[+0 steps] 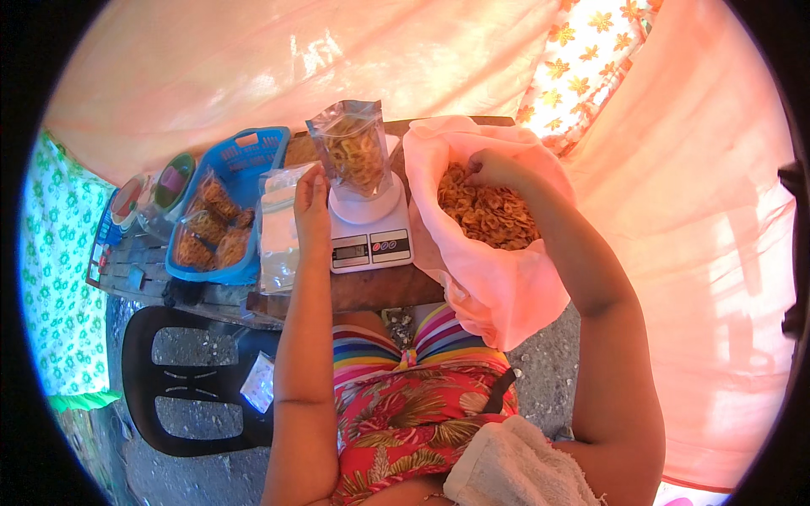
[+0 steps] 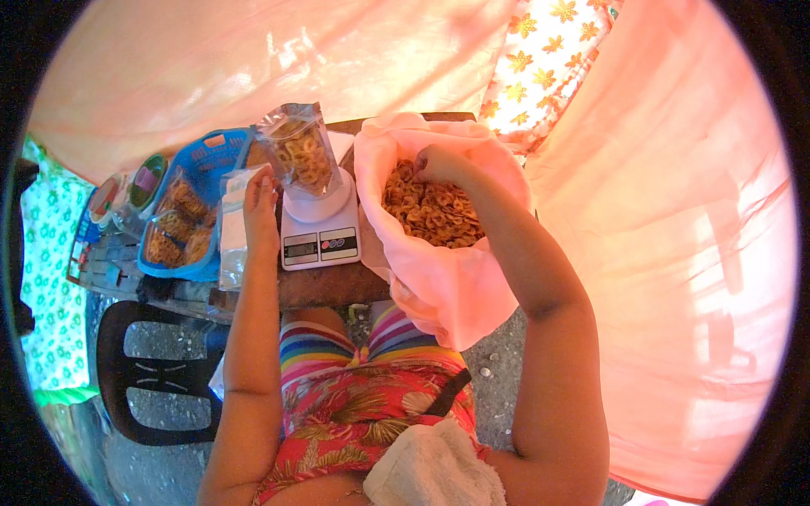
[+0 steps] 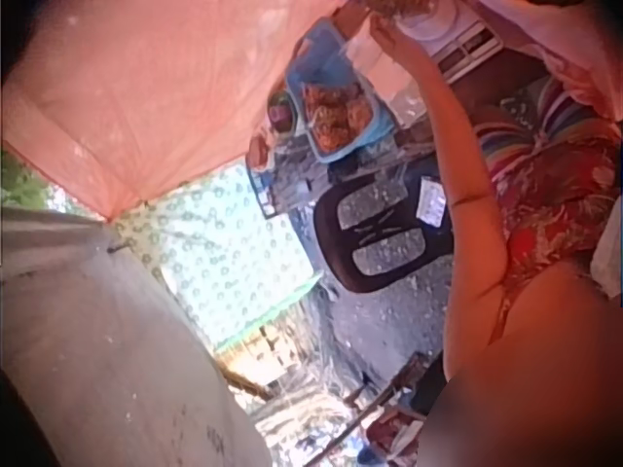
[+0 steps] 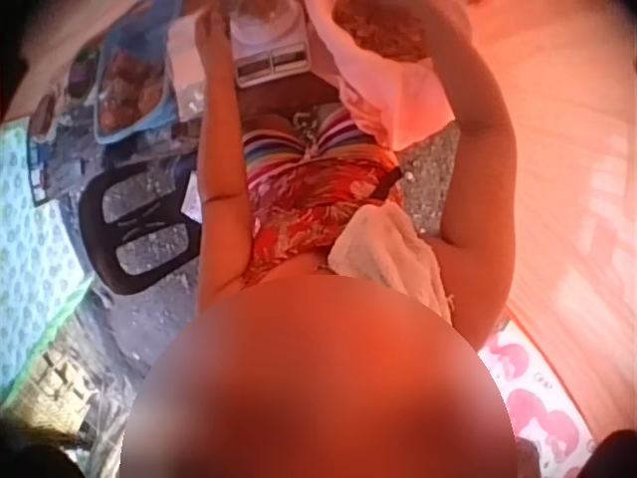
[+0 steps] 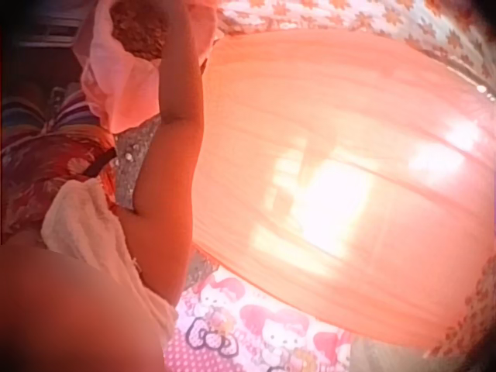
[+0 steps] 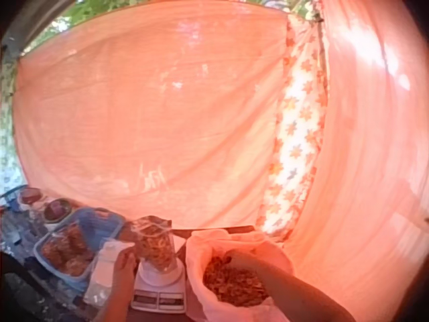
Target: The person scoops a dry snack from a pink cloth bag into a small clear plastic bag, then places the filled bag on a digital scale to check the weight. They add more snack by hand to reach the target weight and continue adjusting the contents.
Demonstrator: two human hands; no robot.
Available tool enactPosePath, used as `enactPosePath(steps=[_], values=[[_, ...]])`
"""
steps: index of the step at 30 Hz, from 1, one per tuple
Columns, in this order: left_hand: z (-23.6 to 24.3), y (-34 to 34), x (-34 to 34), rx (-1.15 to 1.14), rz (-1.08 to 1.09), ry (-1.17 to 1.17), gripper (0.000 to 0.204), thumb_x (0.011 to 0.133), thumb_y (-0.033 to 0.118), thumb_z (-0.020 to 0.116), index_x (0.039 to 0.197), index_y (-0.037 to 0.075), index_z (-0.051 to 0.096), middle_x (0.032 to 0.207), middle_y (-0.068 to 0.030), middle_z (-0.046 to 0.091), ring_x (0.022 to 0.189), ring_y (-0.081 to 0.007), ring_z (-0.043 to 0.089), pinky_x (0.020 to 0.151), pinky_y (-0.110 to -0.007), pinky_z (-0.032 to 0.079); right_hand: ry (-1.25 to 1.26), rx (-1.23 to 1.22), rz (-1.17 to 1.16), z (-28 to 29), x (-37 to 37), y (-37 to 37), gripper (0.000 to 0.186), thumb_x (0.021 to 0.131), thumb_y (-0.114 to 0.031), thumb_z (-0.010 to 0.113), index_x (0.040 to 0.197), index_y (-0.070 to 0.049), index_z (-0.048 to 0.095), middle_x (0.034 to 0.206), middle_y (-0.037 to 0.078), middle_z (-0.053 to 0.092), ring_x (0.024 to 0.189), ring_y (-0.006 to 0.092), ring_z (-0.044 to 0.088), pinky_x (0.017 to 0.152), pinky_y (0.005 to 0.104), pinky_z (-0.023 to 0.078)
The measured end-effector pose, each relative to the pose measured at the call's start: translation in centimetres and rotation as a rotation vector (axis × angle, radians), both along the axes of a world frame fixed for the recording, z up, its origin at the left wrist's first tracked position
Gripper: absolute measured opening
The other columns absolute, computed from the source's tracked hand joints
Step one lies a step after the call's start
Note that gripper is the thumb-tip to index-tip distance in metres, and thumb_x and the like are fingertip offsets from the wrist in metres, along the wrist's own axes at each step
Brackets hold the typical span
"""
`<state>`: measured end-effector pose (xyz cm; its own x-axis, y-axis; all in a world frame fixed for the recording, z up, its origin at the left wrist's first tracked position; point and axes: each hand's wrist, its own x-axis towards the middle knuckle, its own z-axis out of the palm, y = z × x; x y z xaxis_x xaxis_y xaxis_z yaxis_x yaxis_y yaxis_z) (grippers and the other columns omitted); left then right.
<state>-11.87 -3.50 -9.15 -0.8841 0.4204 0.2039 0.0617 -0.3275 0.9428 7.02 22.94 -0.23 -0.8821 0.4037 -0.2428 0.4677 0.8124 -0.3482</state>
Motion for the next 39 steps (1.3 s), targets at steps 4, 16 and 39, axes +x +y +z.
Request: enactPosePath(steps=[4,16,39], values=[[-0.3,-0.6,-0.1,0.023,-0.011,-0.002,0.033,0.101,0.033,0.056,0.126,0.012,0.060,0.121,0.0012,0.060,0.110,-0.0109,0.054,0.097,-0.028,0.038,0.036,-0.373,-0.171,1.0,1.0,1.6,0.017,0.089,-0.019,0.068,0.098,-0.004,0.069,0.089,0.004,0.069,0.079,0.0114,0.064,0.071,0.0255,0.051],[-0.9,-0.3,-0.3,0.022,-0.006,-0.027,0.033,0.101,0.029,0.055,0.127,0.010,0.057,0.126,-0.0017,0.059,0.114,-0.0135,0.055,0.097,-0.029,0.039,0.242,-0.485,-0.401,0.0,3.4,1.1,0.011,0.087,-0.010,0.066,0.093,-0.003,0.071,0.084,0.005,0.069,0.068,0.0115,0.065,0.057,0.0230,0.049],[-0.3,-0.5,0.3,0.003,-0.003,-0.033,0.035,0.101,0.033,0.054,0.128,0.011,0.057,0.127,-0.0012,0.059,0.115,-0.0136,0.054,0.100,-0.030,0.038,0.013,-0.157,-0.172,-1.4,2.0,0.5,0.020,0.077,-0.024,0.076,0.087,-0.007,0.076,0.074,0.005,0.070,0.067,0.0135,0.062,0.066,0.0319,0.051]])
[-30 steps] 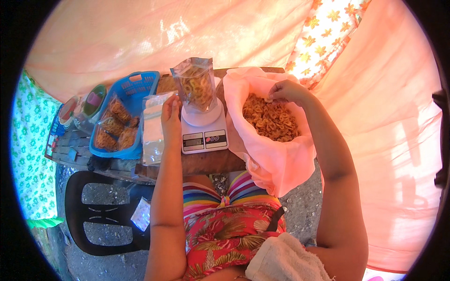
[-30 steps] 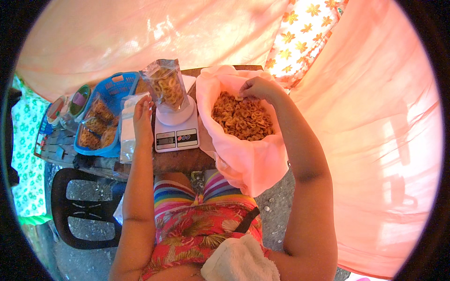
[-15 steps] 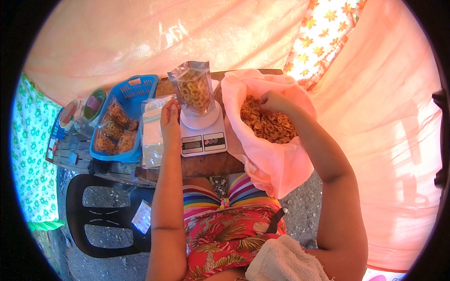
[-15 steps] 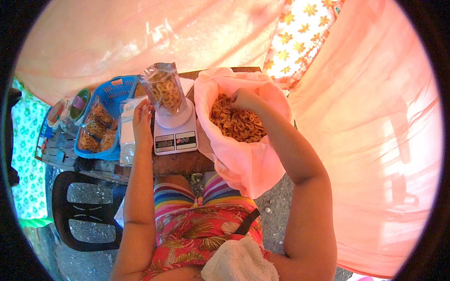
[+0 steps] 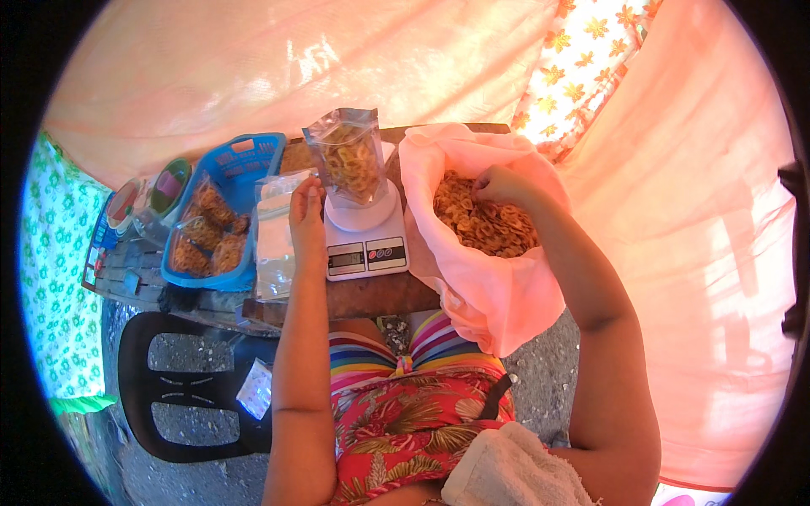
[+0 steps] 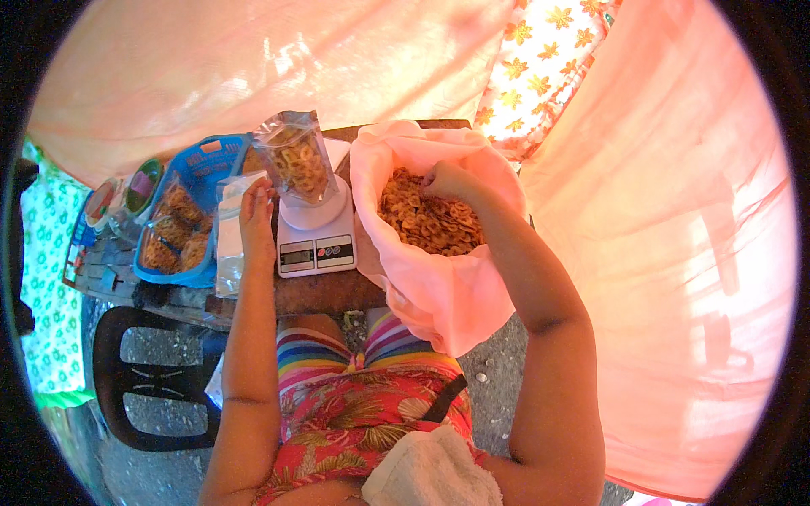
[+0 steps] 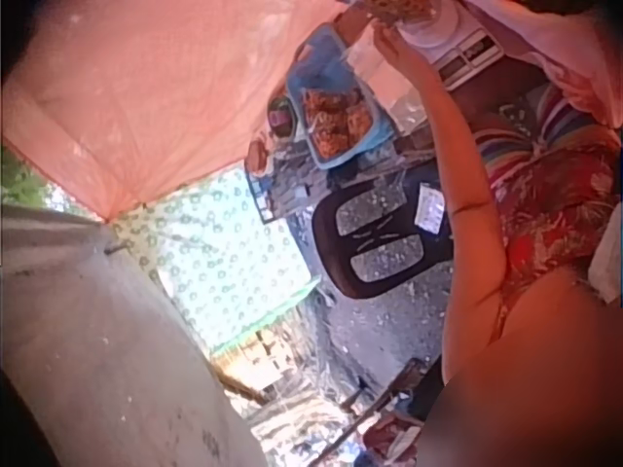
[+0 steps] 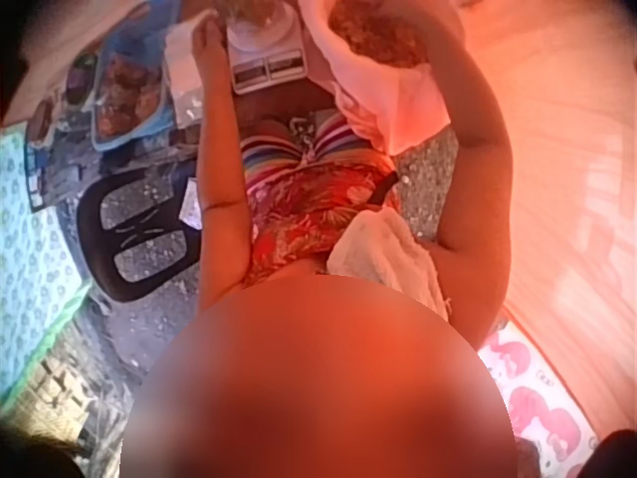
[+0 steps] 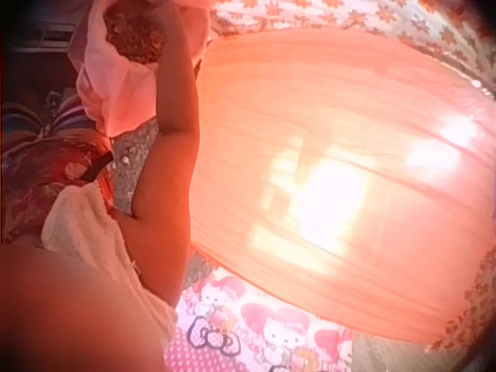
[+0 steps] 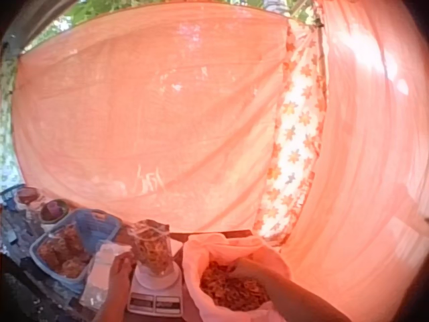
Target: The person scoops a dry snack from a pink cloth bag into a small clear plastic bag, then places the filled bag on a digital scale to check the weight. They add more snack by hand to reach the target weight and continue adjusting the contents.
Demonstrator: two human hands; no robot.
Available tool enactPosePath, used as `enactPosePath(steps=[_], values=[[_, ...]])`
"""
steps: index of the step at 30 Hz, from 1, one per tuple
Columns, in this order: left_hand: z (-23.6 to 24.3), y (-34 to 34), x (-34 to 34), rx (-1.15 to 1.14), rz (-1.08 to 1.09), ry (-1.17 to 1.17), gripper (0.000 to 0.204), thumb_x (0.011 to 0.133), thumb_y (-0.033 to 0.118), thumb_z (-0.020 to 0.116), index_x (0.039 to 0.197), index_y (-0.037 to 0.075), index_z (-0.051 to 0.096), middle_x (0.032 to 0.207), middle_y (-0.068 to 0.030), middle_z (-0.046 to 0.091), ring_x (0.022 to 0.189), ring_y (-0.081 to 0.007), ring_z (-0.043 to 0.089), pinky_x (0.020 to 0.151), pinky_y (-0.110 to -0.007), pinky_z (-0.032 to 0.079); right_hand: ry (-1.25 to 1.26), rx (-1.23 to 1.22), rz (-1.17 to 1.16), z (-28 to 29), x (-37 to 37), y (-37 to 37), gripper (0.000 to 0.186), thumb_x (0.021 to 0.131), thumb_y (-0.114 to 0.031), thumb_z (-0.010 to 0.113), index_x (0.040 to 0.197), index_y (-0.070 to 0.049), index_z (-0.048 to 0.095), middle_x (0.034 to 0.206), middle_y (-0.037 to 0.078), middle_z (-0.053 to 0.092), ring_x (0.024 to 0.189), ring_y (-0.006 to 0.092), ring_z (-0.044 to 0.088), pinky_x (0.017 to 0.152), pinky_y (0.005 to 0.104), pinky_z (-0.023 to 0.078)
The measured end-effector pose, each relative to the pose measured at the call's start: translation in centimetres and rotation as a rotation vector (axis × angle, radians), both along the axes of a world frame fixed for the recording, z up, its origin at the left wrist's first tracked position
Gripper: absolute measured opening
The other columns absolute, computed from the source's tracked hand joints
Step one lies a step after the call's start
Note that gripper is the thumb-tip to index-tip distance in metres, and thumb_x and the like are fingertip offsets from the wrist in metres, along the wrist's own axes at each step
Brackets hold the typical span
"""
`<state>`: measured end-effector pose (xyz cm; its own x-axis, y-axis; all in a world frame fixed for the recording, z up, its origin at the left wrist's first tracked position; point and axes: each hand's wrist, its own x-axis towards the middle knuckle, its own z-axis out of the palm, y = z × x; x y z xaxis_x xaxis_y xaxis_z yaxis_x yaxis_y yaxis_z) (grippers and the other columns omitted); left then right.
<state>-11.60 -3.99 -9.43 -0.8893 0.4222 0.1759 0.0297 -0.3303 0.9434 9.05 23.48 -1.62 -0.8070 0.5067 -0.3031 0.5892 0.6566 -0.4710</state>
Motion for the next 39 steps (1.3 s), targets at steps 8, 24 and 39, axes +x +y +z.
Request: enactPosePath(steps=[8,24,39], values=[[-0.5,-0.1,-0.4,0.028,-0.016,0.002,0.034,0.101,0.032,0.054,0.128,0.012,0.057,0.126,-0.0014,0.059,0.115,-0.0128,0.054,0.099,-0.029,0.037,-0.002,-0.038,-0.179,3.1,1.3,-1.6,0.018,0.077,-0.023,0.075,0.090,-0.010,0.077,0.082,0.002,0.071,0.077,0.0114,0.062,0.073,0.0281,0.049],[0.4,0.3,0.2,-0.021,0.014,-0.026,0.031,0.103,0.021,0.051,0.129,0.003,0.054,0.123,-0.0059,0.058,0.114,-0.0159,0.054,0.102,-0.030,0.042,0.253,0.266,-0.261,0.7,0.4,0.8,0.025,0.079,-0.018,0.072,0.103,-0.012,0.074,0.090,0.005,0.071,0.083,0.0161,0.066,0.072,0.0322,0.053],[0.5,0.2,0.2,0.063,0.000,-0.023,0.030,0.103,0.021,0.051,0.126,0.003,0.055,0.119,-0.0047,0.058,0.110,-0.0143,0.054,0.102,-0.029,0.041,0.087,-0.397,-0.036,3.6,3.2,1.8,0.023,0.089,-0.013,0.069,0.108,-0.001,0.069,0.095,0.005,0.068,0.082,0.0115,0.063,0.074,0.0257,0.055]])
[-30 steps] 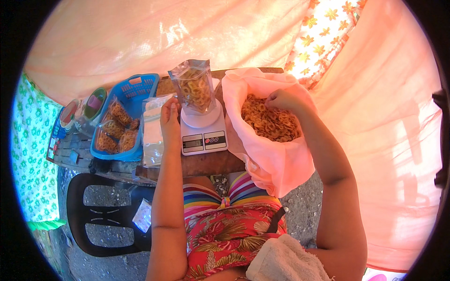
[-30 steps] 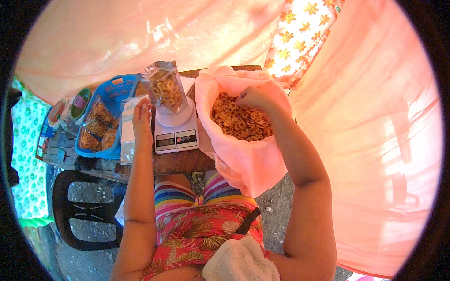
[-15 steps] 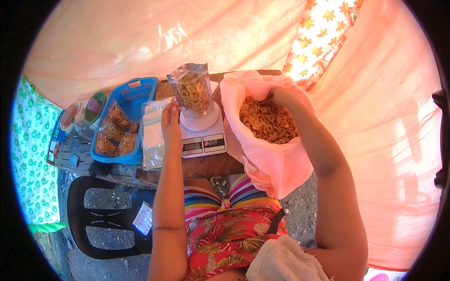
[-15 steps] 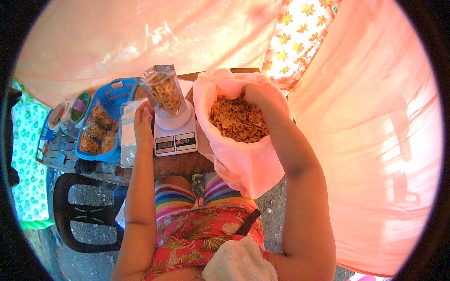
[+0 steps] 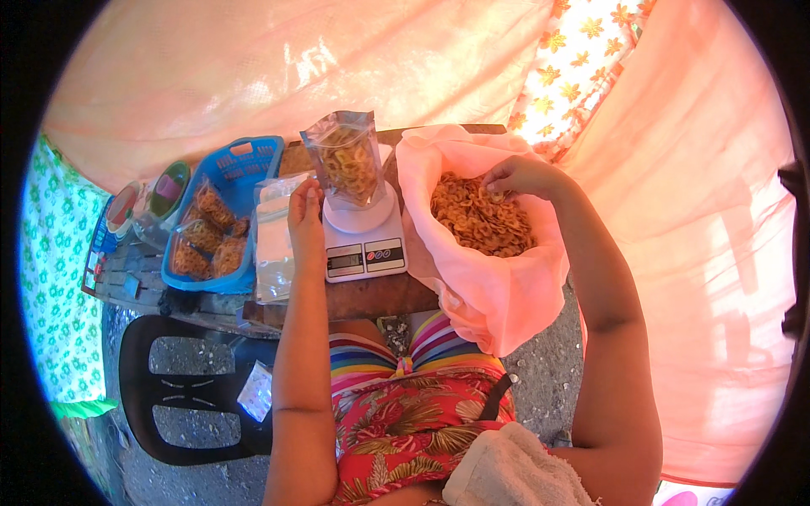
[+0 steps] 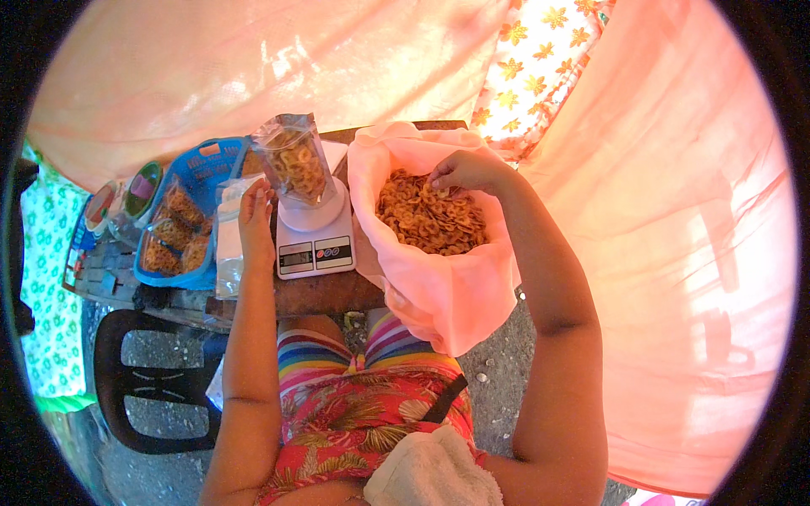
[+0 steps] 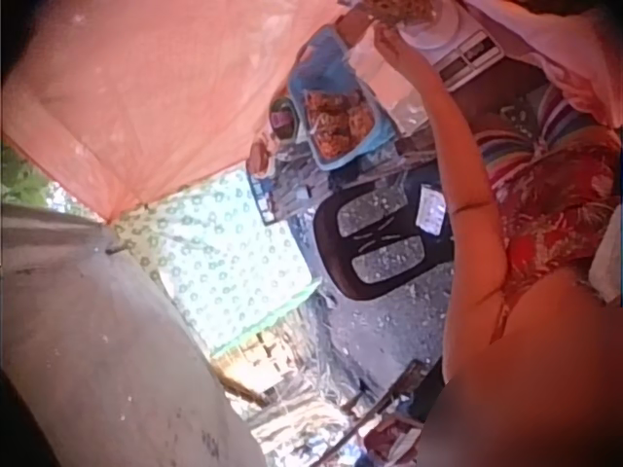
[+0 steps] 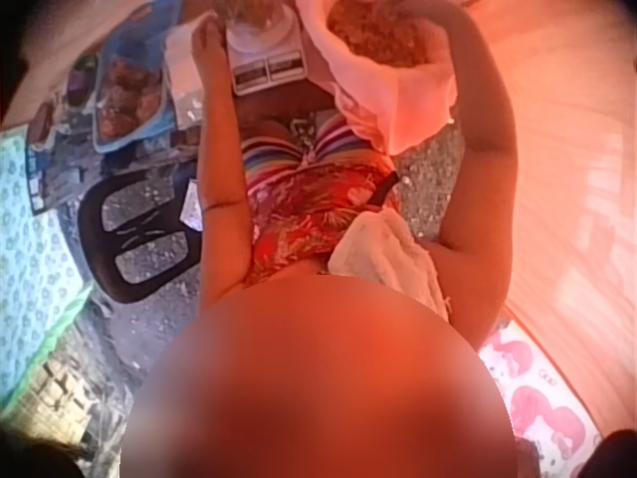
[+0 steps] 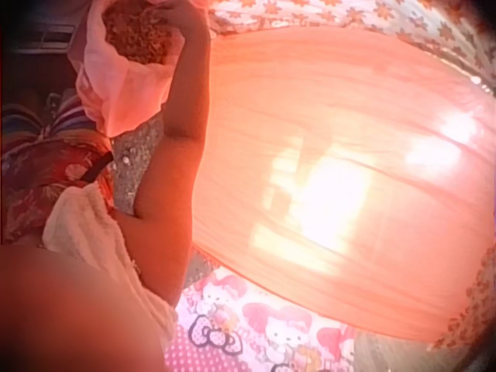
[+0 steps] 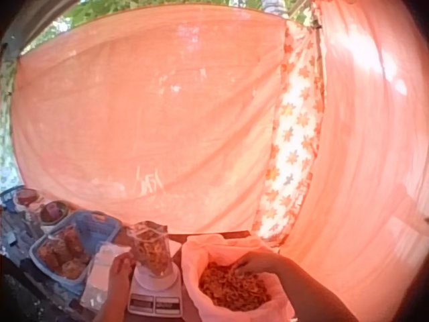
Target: The person scoops a dry snack from a pink cloth bag into a small clear plastic bag, then places the filled bag on a digital scale to check the weight. They add more snack by hand to reach the target weight and continue adjusting the contents.
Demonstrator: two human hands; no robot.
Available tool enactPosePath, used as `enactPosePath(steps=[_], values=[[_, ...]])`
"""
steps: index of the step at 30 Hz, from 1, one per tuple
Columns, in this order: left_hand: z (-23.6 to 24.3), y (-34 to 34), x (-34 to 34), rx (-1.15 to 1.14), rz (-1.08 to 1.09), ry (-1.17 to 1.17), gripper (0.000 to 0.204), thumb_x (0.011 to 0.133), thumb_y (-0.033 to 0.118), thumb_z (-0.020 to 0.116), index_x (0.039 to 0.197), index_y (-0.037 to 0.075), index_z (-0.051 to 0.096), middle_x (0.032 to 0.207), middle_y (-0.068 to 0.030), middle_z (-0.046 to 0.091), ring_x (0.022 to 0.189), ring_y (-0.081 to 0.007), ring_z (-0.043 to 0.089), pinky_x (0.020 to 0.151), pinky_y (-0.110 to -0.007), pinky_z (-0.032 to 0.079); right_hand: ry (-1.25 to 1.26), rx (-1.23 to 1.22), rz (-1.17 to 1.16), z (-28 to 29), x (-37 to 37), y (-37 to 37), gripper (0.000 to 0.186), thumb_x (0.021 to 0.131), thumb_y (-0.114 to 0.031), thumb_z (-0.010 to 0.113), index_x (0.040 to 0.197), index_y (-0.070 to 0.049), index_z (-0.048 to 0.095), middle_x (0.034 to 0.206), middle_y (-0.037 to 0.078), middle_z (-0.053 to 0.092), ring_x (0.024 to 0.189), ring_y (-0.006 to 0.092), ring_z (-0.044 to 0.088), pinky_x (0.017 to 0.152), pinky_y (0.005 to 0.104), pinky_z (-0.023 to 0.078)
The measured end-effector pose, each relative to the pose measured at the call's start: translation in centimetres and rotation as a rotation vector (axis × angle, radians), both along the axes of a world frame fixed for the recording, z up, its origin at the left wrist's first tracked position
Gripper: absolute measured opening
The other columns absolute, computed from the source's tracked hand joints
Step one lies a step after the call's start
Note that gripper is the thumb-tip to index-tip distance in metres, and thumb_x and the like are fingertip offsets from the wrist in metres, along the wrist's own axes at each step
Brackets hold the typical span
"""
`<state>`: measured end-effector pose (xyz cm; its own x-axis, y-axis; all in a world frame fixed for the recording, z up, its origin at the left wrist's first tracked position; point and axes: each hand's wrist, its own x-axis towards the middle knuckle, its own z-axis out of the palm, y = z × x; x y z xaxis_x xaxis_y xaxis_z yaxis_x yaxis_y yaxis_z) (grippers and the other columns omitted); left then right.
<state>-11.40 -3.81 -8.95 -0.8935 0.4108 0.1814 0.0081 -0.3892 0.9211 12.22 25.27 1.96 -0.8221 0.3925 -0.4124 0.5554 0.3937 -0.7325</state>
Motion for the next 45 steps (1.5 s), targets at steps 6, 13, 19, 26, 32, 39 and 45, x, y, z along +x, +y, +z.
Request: enactPosePath(steps=[6,13,19,26,32,39,45], values=[[0.0,0.1,0.1,-0.080,0.019,0.022,0.030,0.102,0.021,0.053,0.126,0.002,0.056,0.120,-0.0059,0.059,0.112,-0.0144,0.054,0.101,-0.028,0.041,0.078,-0.086,-0.101,1.0,0.2,-1.3,0.019,0.092,-0.012,0.066,0.108,-0.002,0.069,0.094,0.003,0.067,0.079,0.0107,0.062,0.073,0.0263,0.054],[-2.4,1.0,-1.6,-0.007,0.011,0.041,0.033,0.102,0.023,0.055,0.126,0.001,0.057,0.122,-0.0075,0.060,0.115,-0.0154,0.054,0.103,-0.030,0.041,0.573,0.180,0.104,7.1,-8.1,-5.5,0.017,0.092,-0.015,0.065,0.103,-0.002,0.070,0.082,0.003,0.068,0.073,0.0108,0.065,0.063,0.0272,0.053],[-1.9,1.0,-1.9,0.055,0.006,0.041,0.031,0.101,0.028,0.056,0.123,0.005,0.057,0.113,-0.0031,0.061,0.103,-0.0119,0.056,0.090,-0.027,0.046,0.706,0.539,0.273,10.2,-16.7,-10.1,0.017,0.089,-0.014,0.066,0.101,-0.004,0.072,0.088,0.010,0.072,0.075,0.0192,0.068,0.068,0.0313,0.054],[0.2,0.5,-1.4,0.065,0.022,0.046,0.031,0.101,0.025,0.056,0.124,0.005,0.057,0.119,-0.0047,0.060,0.112,-0.0145,0.054,0.098,-0.028,0.041,0.487,0.861,0.452,9.1,-18.9,-11.9,0.020,0.084,-0.020,0.065,0.101,-0.014,0.074,0.098,0.009,0.072,0.090,0.0275,0.068,0.080,0.0399,0.054],[0.4,0.5,-1.4,0.073,-0.008,0.052,0.031,0.101,0.024,0.056,0.125,0.005,0.057,0.121,-0.0049,0.060,0.113,-0.0138,0.054,0.098,-0.028,0.041,0.530,0.813,0.404,9.2,-18.4,-11.7,0.022,0.084,-0.019,0.066,0.103,-0.011,0.073,0.099,0.011,0.072,0.088,0.0261,0.069,0.079,0.0387,0.054],[-0.8,1.4,-1.5,0.071,0.001,0.048,0.032,0.101,0.026,0.056,0.126,0.005,0.057,0.118,-0.0036,0.061,0.108,-0.0119,0.055,0.096,-0.026,0.042,0.644,0.546,0.229,9.6,-16.3,-9.1,0.023,0.083,-0.014,0.069,0.104,-0.004,0.072,0.095,0.014,0.073,0.081,0.0229,0.070,0.078,0.0332,0.055],[-0.7,1.4,-1.4,0.049,-0.010,0.036,0.031,0.101,0.025,0.055,0.126,0.006,0.057,0.116,-0.0020,0.062,0.107,-0.0098,0.055,0.094,-0.026,0.042,0.654,0.659,0.332,8.5,-17.9,-10.7,0.024,0.085,-0.017,0.066,0.107,-0.007,0.072,0.099,0.016,0.072,0.091,0.0265,0.069,0.081,0.0374,0.054]])
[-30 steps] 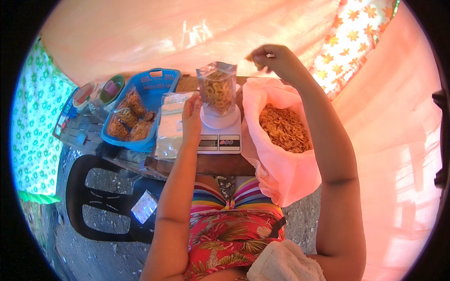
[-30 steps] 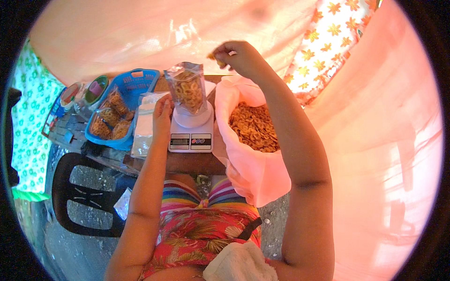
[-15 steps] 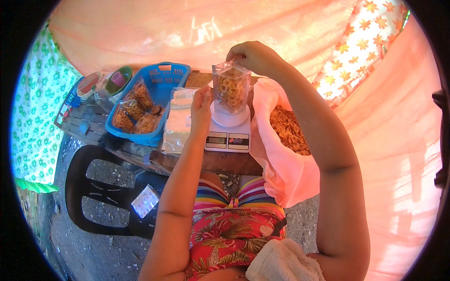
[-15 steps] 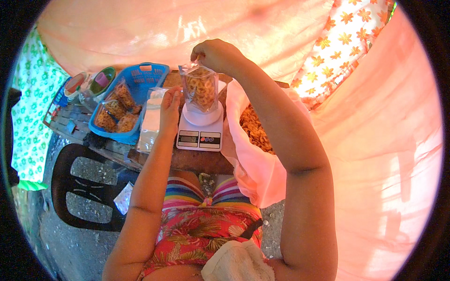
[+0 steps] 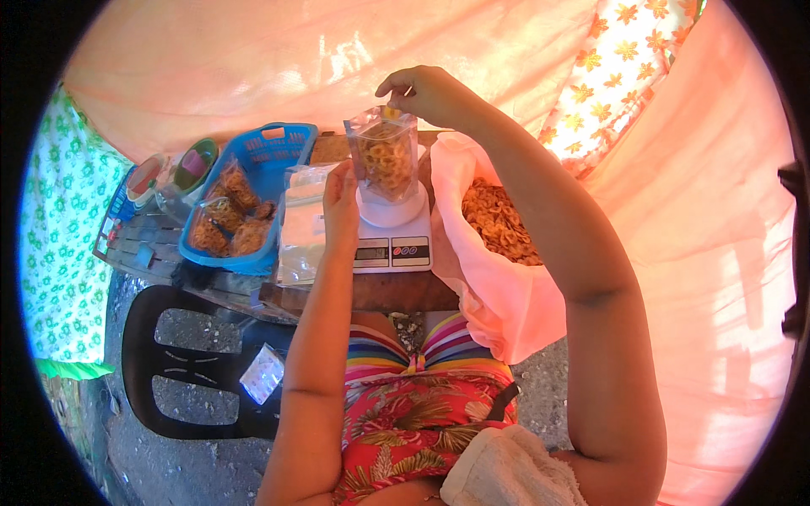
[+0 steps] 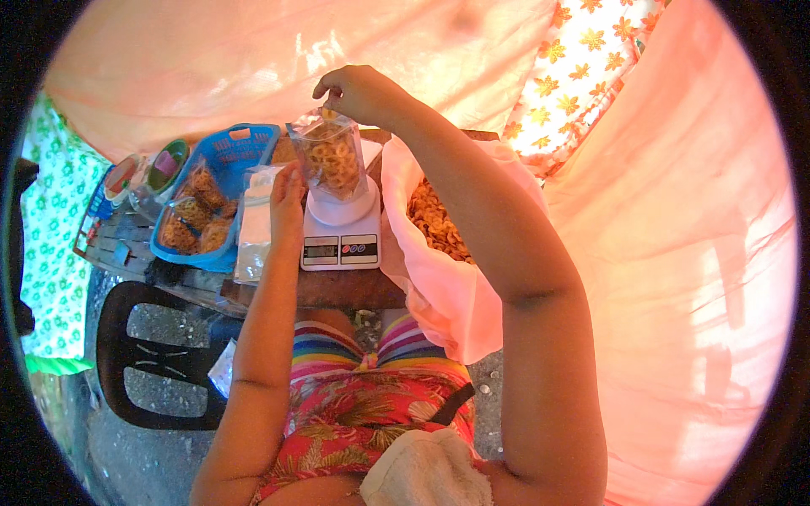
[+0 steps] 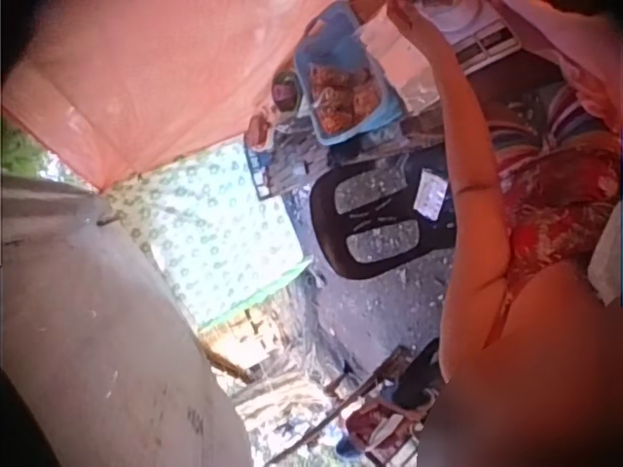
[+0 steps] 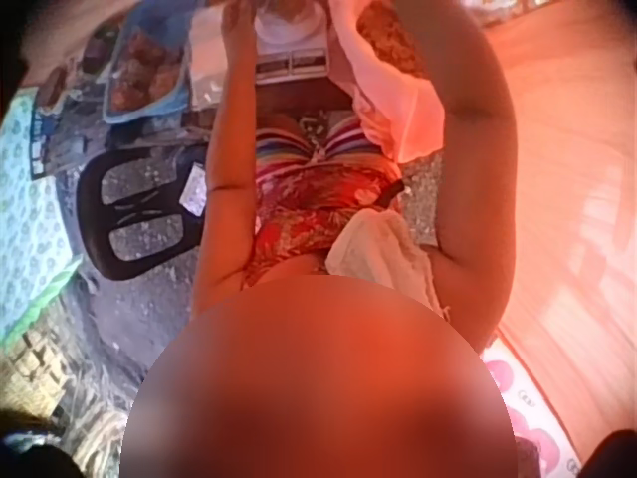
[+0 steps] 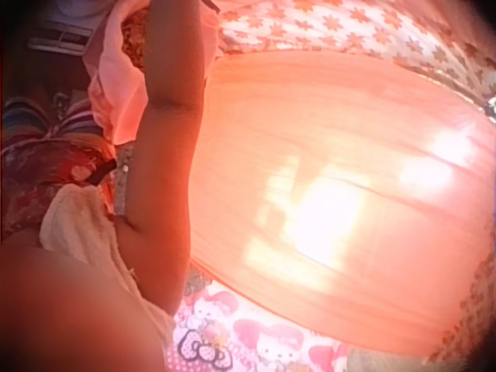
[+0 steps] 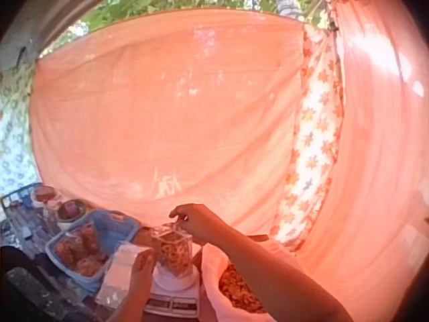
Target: The person scoops a dry snack from a pink cloth bag into a small clear plastic bag, then places the filled bag on a digital scale to check the weight. They add more snack by hand to reach the target weight and continue adjusting the contents.
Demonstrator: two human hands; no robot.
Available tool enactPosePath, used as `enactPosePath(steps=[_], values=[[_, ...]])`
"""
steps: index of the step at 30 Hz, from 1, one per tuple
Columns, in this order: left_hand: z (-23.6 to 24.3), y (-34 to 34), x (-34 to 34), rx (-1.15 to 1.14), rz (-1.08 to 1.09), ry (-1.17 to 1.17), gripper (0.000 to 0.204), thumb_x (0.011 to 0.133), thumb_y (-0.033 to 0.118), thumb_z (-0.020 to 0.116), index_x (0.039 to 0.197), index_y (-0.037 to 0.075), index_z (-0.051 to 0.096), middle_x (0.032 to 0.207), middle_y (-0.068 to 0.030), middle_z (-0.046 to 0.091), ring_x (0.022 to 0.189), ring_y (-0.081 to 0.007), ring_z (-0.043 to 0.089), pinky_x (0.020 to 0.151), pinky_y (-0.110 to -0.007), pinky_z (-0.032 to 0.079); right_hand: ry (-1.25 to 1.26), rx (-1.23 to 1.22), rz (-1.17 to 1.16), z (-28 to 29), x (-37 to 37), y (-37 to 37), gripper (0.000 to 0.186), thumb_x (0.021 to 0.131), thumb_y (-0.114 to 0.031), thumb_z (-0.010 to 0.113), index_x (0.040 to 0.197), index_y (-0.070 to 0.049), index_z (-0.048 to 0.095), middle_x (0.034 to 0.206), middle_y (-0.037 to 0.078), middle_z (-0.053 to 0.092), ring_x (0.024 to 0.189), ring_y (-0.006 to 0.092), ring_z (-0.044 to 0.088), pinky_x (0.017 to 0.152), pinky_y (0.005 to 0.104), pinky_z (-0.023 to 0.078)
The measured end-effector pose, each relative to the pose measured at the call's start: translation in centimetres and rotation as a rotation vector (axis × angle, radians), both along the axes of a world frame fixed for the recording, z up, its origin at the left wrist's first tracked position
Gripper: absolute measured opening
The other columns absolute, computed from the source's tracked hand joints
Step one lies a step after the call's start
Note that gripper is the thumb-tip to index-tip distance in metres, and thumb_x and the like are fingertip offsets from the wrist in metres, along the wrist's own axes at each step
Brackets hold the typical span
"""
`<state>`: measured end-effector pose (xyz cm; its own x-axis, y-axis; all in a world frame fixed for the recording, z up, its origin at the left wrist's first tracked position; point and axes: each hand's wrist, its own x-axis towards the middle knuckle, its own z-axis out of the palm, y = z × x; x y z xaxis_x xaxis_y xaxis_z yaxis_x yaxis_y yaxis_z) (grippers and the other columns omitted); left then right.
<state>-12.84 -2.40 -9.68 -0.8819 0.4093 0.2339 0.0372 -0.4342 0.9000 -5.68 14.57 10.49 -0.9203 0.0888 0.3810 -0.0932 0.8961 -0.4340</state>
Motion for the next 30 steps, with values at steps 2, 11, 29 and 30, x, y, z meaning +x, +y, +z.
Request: enactPosePath(steps=[2,11,29,30], values=[[0.3,-0.4,0.1,-0.039,0.011,0.002,0.031,0.101,0.025,0.056,0.126,0.007,0.057,0.116,-0.0010,0.062,0.109,-0.0098,0.055,0.094,-0.025,0.042,0.041,0.006,0.005,-0.2,0.0,0.2,0.024,0.086,-0.017,0.065,0.107,-0.007,0.072,0.098,0.016,0.072,0.091,0.0266,0.069,0.081,0.0379,0.054],[1.1,-2.3,0.3,-0.058,0.019,0.010,0.032,0.101,0.028,0.055,0.128,0.011,0.057,0.124,0.0004,0.060,0.113,-0.0111,0.054,0.098,-0.027,0.038,-0.646,-0.339,-0.561,-3.3,11.5,7.3,0.024,0.090,-0.021,0.060,0.090,0.001,0.068,0.077,0.008,0.067,0.066,0.0162,0.064,0.059,0.0314,0.054],[1.5,-1.9,1.8,-0.039,0.010,-0.049,0.030,0.103,0.023,0.053,0.126,0.004,0.055,0.122,-0.0039,0.058,0.113,-0.0144,0.053,0.100,-0.029,0.043,-0.750,-0.263,-0.419,-6.2,16.8,6.3,0.029,0.090,-0.025,0.068,0.116,-0.011,0.068,0.105,0.002,0.069,0.093,0.0096,0.063,0.074,0.0271,0.055],[1.5,-1.9,1.9,-0.043,0.011,-0.061,0.030,0.103,0.023,0.052,0.127,0.005,0.054,0.122,-0.0038,0.058,0.114,-0.0145,0.053,0.100,-0.029,0.043,-0.741,-0.331,-0.372,-5.7,16.8,6.1,0.027,0.090,-0.024,0.068,0.114,-0.011,0.069,0.103,0.002,0.069,0.092,0.0097,0.063,0.074,0.0274,0.055]])
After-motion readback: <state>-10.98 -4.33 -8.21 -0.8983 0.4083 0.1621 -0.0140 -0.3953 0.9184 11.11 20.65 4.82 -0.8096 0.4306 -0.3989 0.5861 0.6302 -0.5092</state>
